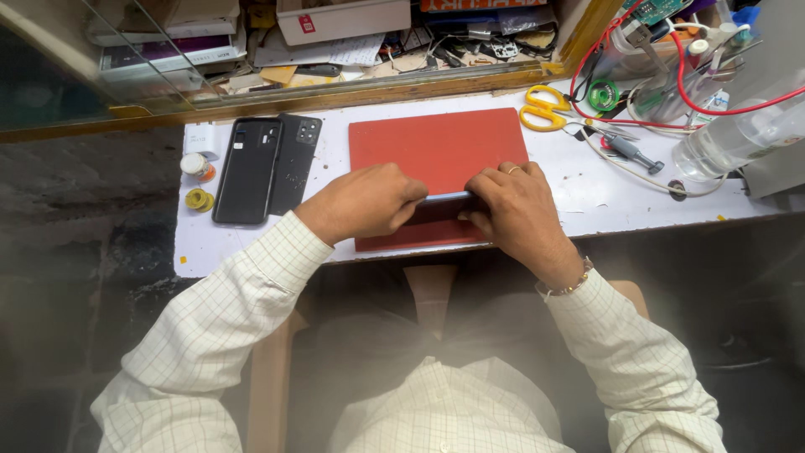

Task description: The person disassembles a smartphone at a repair bench, prying open the back cover by hand and removing the battery and internal components. They then use a heat gun to heat the phone's screen assembly, working the tool along the edges of the display.

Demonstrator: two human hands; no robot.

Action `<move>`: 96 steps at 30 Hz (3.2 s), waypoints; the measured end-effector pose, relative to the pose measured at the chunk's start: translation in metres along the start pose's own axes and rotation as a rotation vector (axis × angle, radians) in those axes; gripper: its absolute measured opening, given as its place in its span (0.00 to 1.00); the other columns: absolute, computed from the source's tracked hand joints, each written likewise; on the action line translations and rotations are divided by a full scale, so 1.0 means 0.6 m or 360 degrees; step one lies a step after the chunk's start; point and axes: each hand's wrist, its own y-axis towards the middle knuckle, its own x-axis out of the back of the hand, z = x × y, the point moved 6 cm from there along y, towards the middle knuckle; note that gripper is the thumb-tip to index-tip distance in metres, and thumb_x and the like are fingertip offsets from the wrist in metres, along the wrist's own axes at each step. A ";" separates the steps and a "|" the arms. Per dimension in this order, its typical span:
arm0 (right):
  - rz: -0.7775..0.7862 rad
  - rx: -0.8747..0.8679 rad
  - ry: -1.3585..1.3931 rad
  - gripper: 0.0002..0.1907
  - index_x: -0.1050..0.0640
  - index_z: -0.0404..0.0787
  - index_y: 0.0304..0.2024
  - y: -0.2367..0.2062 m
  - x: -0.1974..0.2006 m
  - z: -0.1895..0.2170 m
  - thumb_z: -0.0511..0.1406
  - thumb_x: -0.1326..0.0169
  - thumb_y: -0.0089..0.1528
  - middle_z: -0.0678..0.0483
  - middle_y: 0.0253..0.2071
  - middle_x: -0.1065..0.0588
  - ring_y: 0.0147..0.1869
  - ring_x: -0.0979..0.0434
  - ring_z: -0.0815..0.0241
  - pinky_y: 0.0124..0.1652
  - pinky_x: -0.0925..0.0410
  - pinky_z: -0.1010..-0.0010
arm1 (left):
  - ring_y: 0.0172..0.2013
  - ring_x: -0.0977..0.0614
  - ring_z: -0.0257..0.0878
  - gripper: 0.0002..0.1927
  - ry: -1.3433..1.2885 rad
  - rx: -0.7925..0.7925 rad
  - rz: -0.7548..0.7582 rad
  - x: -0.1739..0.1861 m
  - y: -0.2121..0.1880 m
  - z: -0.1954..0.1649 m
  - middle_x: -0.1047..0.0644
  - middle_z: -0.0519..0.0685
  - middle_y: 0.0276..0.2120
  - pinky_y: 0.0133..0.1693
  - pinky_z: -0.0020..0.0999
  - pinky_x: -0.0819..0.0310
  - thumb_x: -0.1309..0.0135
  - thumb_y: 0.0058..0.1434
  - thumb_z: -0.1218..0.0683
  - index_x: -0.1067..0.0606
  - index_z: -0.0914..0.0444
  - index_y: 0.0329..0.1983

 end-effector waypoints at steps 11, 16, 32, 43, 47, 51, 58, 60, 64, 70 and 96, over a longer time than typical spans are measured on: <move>-0.0214 0.0010 0.0037 0.23 0.22 0.41 0.40 -0.011 0.013 -0.006 0.37 0.29 0.44 0.52 0.38 0.23 0.45 0.26 0.49 0.47 0.38 0.56 | 0.34 0.20 0.59 0.05 -0.0008 -0.0147 -0.0163 -0.012 0.014 -0.019 0.21 0.59 0.30 0.36 0.54 0.26 0.52 0.62 0.60 0.25 0.65 0.37; -0.0292 -0.0244 0.0634 0.26 0.25 0.36 0.46 -0.036 0.009 -0.062 0.33 0.29 0.49 0.49 0.43 0.23 0.48 0.24 0.50 0.49 0.32 0.62 | 0.34 0.20 0.58 0.06 -0.0050 -0.0081 -0.0053 -0.012 0.028 -0.021 0.21 0.58 0.30 0.37 0.54 0.27 0.53 0.63 0.59 0.25 0.65 0.37; -0.0209 -0.0719 0.1002 0.19 0.24 0.36 0.44 -0.063 -0.035 -0.103 0.29 0.31 0.53 0.54 0.33 0.22 0.34 0.25 0.68 0.33 0.30 0.75 | 0.29 0.19 0.58 0.08 0.0134 -0.0074 -0.0109 -0.022 0.053 -0.043 0.21 0.59 0.26 0.33 0.55 0.25 0.52 0.62 0.58 0.25 0.65 0.30; -0.0252 -0.0639 0.0971 0.27 0.27 0.36 0.50 -0.062 -0.036 -0.102 0.31 0.29 0.52 0.51 0.39 0.22 0.38 0.23 0.62 0.37 0.29 0.71 | 0.30 0.19 0.59 0.09 0.0079 -0.0090 -0.0129 -0.029 0.062 -0.036 0.21 0.59 0.27 0.34 0.56 0.27 0.53 0.66 0.56 0.25 0.65 0.35; -0.0299 -0.0516 0.0943 0.29 0.28 0.37 0.54 -0.062 -0.031 -0.098 0.30 0.29 0.52 0.50 0.40 0.22 0.42 0.21 0.58 0.41 0.28 0.69 | 0.32 0.19 0.59 0.07 0.0059 -0.0146 -0.0125 -0.038 0.082 -0.048 0.21 0.59 0.28 0.35 0.55 0.26 0.53 0.64 0.58 0.25 0.65 0.36; -0.0298 -0.0497 0.0930 0.33 0.30 0.37 0.58 -0.065 -0.026 -0.097 0.29 0.30 0.52 0.47 0.38 0.24 0.42 0.21 0.55 0.43 0.28 0.67 | 0.31 0.19 0.59 0.08 0.0064 -0.0199 -0.0152 -0.039 0.096 -0.060 0.21 0.59 0.28 0.35 0.55 0.26 0.53 0.64 0.58 0.24 0.65 0.35; -0.0243 -0.0560 0.1003 0.41 0.35 0.39 0.66 -0.063 -0.019 -0.090 0.27 0.32 0.53 0.49 0.38 0.22 0.41 0.19 0.57 0.41 0.27 0.68 | 0.29 0.19 0.58 0.08 0.0118 -0.0150 -0.0072 -0.035 0.103 -0.068 0.21 0.59 0.25 0.34 0.55 0.25 0.50 0.61 0.58 0.23 0.65 0.30; -0.0181 -0.0662 0.1026 0.43 0.37 0.41 0.68 -0.064 -0.021 -0.090 0.27 0.32 0.53 0.50 0.37 0.22 0.37 0.19 0.57 0.36 0.28 0.69 | 0.29 0.19 0.58 0.07 0.0138 -0.0172 -0.0097 -0.034 0.103 -0.073 0.21 0.59 0.25 0.33 0.55 0.25 0.50 0.60 0.58 0.23 0.65 0.29; -0.0153 -0.0750 0.1022 0.49 0.42 0.45 0.72 -0.066 -0.023 -0.095 0.27 0.32 0.52 0.51 0.37 0.22 0.34 0.21 0.57 0.32 0.29 0.68 | 0.29 0.19 0.59 0.08 0.0139 -0.0161 -0.0100 -0.037 0.104 -0.072 0.21 0.60 0.26 0.34 0.55 0.26 0.50 0.62 0.58 0.23 0.65 0.32; -0.0259 -0.0610 0.1031 0.58 0.50 0.46 0.76 -0.067 -0.034 -0.102 0.26 0.32 0.51 0.50 0.41 0.21 0.41 0.18 0.56 0.38 0.27 0.68 | 0.32 0.18 0.59 0.07 0.0067 -0.0197 -0.0118 -0.049 0.121 -0.079 0.20 0.60 0.28 0.35 0.55 0.26 0.51 0.62 0.58 0.23 0.65 0.36; -0.0790 -0.0753 0.0787 0.47 0.36 0.41 0.67 -0.104 -0.054 -0.081 0.31 0.25 0.50 0.49 0.54 0.32 0.54 0.25 0.53 0.53 0.28 0.63 | 0.37 0.19 0.60 0.10 -0.0083 -0.0023 -0.0300 -0.049 0.136 -0.067 0.20 0.60 0.33 0.38 0.57 0.28 0.47 0.64 0.54 0.24 0.65 0.43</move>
